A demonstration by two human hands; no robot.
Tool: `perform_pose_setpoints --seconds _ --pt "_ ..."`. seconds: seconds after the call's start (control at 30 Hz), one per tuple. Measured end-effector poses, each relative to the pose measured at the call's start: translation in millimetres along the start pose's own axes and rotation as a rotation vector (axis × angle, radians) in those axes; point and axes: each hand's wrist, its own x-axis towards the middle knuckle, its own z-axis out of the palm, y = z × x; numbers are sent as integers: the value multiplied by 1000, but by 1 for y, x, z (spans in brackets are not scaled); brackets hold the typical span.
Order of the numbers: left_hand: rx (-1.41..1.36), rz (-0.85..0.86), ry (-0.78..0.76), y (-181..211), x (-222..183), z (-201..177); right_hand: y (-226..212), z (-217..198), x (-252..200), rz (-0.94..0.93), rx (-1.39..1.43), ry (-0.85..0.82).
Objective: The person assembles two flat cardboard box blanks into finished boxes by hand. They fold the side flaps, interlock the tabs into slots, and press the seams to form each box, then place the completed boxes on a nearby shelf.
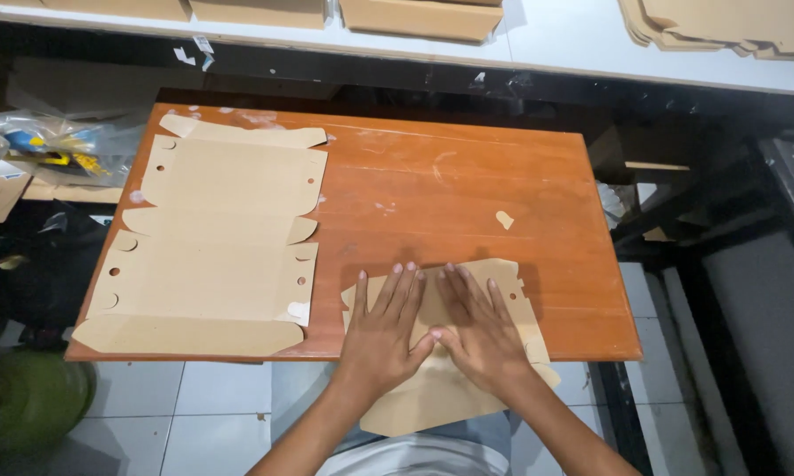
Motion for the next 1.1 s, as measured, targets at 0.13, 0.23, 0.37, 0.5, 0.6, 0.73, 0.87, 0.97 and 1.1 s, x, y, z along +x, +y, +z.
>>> perform_pose_setpoints --seconds 0.13,0.23,0.37,0.5,0.6,0.73,0.87,0.97,1.1 --pt "-41 -8 -34 -6 -4 -7 22 -1 -10 96 -172 171" --pt "41 -41 -57 -11 -10 -13 24 -28 -14 250 44 31" --pt "42 -3 -77 -17 -15 -12 35 -6 -16 257 -72 73" --pt "-37 22 -109 -18 -13 -13 15 -3 -1 86 -57 5" --pt "-54 6 -128 -17 -11 -17 -1 -15 4 -57 81 -91" --pt "-71 -4 -136 -17 -12 -21 9 -29 4 -55 117 -185" --pt "-27 21 -143 -22 -13 -19 35 -47 4 116 24 -260" --pt "224 81 -132 -28 -18 -10 53 -58 3 299 61 -307" --pt "517 188 -71 -35 -17 -12 64 -71 -2 260 230 -268"
